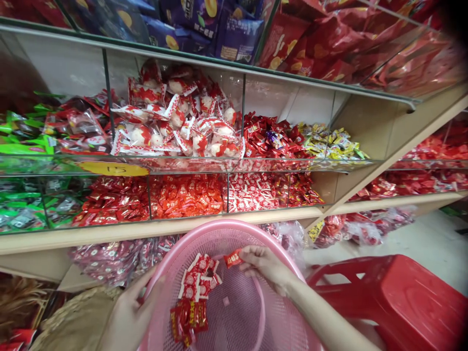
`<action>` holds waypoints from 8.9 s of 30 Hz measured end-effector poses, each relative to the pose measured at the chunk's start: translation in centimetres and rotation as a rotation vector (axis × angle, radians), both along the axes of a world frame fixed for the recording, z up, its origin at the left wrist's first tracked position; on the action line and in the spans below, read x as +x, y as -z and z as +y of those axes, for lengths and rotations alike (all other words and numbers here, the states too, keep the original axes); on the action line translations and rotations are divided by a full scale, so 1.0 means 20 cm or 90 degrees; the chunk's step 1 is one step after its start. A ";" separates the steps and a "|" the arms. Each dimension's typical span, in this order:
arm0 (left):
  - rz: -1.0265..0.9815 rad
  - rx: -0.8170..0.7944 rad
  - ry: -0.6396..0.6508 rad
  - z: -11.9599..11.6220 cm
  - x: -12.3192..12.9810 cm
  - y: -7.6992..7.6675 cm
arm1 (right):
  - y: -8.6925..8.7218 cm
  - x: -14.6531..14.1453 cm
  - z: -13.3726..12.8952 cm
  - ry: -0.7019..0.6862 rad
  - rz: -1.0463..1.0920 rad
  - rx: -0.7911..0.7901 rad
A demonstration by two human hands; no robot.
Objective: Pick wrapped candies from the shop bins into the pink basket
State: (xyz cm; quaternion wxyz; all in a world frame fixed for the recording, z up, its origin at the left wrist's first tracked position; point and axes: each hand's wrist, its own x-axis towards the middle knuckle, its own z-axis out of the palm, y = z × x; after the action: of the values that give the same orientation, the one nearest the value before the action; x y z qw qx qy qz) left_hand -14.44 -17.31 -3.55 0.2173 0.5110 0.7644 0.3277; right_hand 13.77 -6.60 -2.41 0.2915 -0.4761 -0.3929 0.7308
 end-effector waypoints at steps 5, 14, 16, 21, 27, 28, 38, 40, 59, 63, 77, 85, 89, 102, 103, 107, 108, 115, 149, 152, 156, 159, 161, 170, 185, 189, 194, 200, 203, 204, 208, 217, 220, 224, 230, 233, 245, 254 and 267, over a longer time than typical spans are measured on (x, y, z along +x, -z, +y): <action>-0.060 0.009 -0.025 -0.05 0.01 0.03 | 0.07 -0.02 0.00 -0.016 -0.113 0.026; -0.031 -0.021 -0.014 -0.06 0.00 0.07 | 0.18 -0.08 0.04 -0.040 -0.204 0.085; -0.042 -0.009 -0.010 -0.07 0.00 0.08 | 0.19 -0.11 0.06 -0.028 -0.194 0.091; -0.051 -0.035 -0.013 -0.07 0.00 0.08 | 0.22 -0.14 0.08 -0.058 -0.355 0.279; -0.044 0.007 0.038 -0.07 -0.01 0.08 | 0.01 -0.18 0.08 -0.165 -0.661 0.558; -0.038 0.017 0.041 -0.06 -0.01 0.08 | -0.05 -0.20 0.10 -0.170 -0.658 0.586; 0.000 0.045 0.075 -0.07 0.00 0.09 | -0.36 -0.58 0.53 -0.337 -0.721 0.869; -0.005 0.052 0.090 -0.07 0.00 0.09 | -0.34 -0.62 0.56 -0.387 -0.773 0.870; 0.091 0.106 0.083 -0.06 -0.03 0.13 | -0.34 -0.40 0.29 0.071 -0.130 0.517; 0.099 0.110 0.074 -0.05 -0.01 0.09 | -0.35 -0.36 0.22 0.096 -0.017 0.406; 0.078 0.072 0.053 -0.06 0.00 0.05 | 0.16 -0.10 -0.02 -0.054 -0.289 0.042; 0.097 0.060 0.062 -0.06 -0.01 0.08 | 0.12 -0.11 0.02 -0.076 -0.482 0.362; 0.071 0.035 0.055 -0.06 -0.02 0.07 | -0.10 -0.19 0.12 -0.081 -0.550 0.583; 0.022 0.064 0.041 -0.07 -0.02 0.07 | -0.25 -0.63 0.47 -0.159 -0.742 0.594; 0.017 0.058 0.043 -0.07 -0.02 0.07 | -0.26 -0.63 0.48 -0.154 -0.739 0.591; 0.022 0.055 0.051 -0.07 -0.02 0.07 | -0.27 -0.59 0.48 -0.111 -0.694 0.627; 0.023 0.056 0.051 -0.07 -0.02 0.08 | -0.27 -0.57 0.47 -0.090 -0.653 0.641; 0.033 0.016 0.066 -0.06 -0.04 0.09 | -0.29 -0.42 0.31 0.026 -0.014 0.321; 0.045 0.039 0.063 -0.06 -0.01 0.03 | -0.05 -0.21 -0.14 0.233 0.274 -0.148; 0.055 0.061 0.058 -0.06 0.00 0.01 | -0.02 -0.19 -0.16 0.255 0.276 -0.152; 0.034 0.044 0.057 -0.06 0.00 0.02 | 0.00 -0.20 -0.19 0.274 0.302 -0.177; 0.019 -0.005 0.053 -0.06 -0.01 0.03 | 0.02 -0.23 -0.20 0.300 0.307 -0.199; 0.025 -0.017 0.052 -0.06 -0.01 0.05 | 0.03 -0.26 -0.20 0.298 0.290 -0.220; 0.058 -0.003 0.068 -0.06 -0.04 0.07 | 0.12 -0.37 -0.19 0.264 0.226 -0.256; 0.061 0.028 0.072 -0.05 -0.03 0.07 | 0.13 -0.51 -0.11 0.324 0.194 -0.267; 0.077 0.038 0.077 -0.05 -0.03 0.07 | 0.12 -0.50 -0.10 0.264 0.137 -0.271; 0.089 0.048 0.080 -0.05 -0.04 0.10 | -0.03 -0.48 -0.07 0.087 0.062 -0.127; 0.100 0.049 0.075 -0.06 -0.05 0.12 | -0.26 -0.53 0.28 -0.004 -0.077 0.456; 0.087 0.053 0.086 -0.06 -0.05 0.12 | -0.26 -0.61 0.48 -0.022 -0.282 0.599; 0.082 0.052 0.087 -0.06 -0.05 0.12 | -0.24 -0.63 0.53 -0.031 -0.351 0.612; 0.063 0.057 0.097 -0.06 -0.05 0.13 | -0.16 -0.70 0.61 -0.042 -0.469 0.596; 0.084 0.065 0.101 -0.06 -0.04 0.09 | -0.15 -0.70 0.56 0.056 -0.219 0.483; 0.091 0.062 0.089 -0.05 -0.03 0.06 | -0.21 -0.65 0.45 0.098 0.050 0.284; 0.096 0.039 0.081 -0.05 -0.03 0.07 | -0.29 -0.53 0.25 0.080 0.232 0.108; 0.095 0.039 0.071 -0.05 -0.03 0.07 | -0.24 -0.34 0.08 0.068 0.232 0.053; 0.086 0.041 0.072 -0.05 -0.02 0.06 | -0.17 -0.26 0.04 0.086 0.220 -0.001; 0.087 0.025 0.080 -0.06 -0.05 0.10 | 0.03 -0.12 -0.05 0.135 0.157 -0.042; 0.096 0.026 0.073 -0.06 -0.05 0.12 | 0.10 -0.13 -0.06 0.114 -0.042 -0.004; 0.079 0.045 0.064 -0.06 -0.03 0.06 | 0.15 -0.17 -0.05 0.085 -0.159 0.080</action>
State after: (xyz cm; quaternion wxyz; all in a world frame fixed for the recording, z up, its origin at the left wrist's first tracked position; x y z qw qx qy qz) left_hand -14.99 -18.52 -4.73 0.1674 0.5754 0.7379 0.3105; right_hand 10.46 -7.64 -5.45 0.3178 -0.5689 -0.4386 0.6189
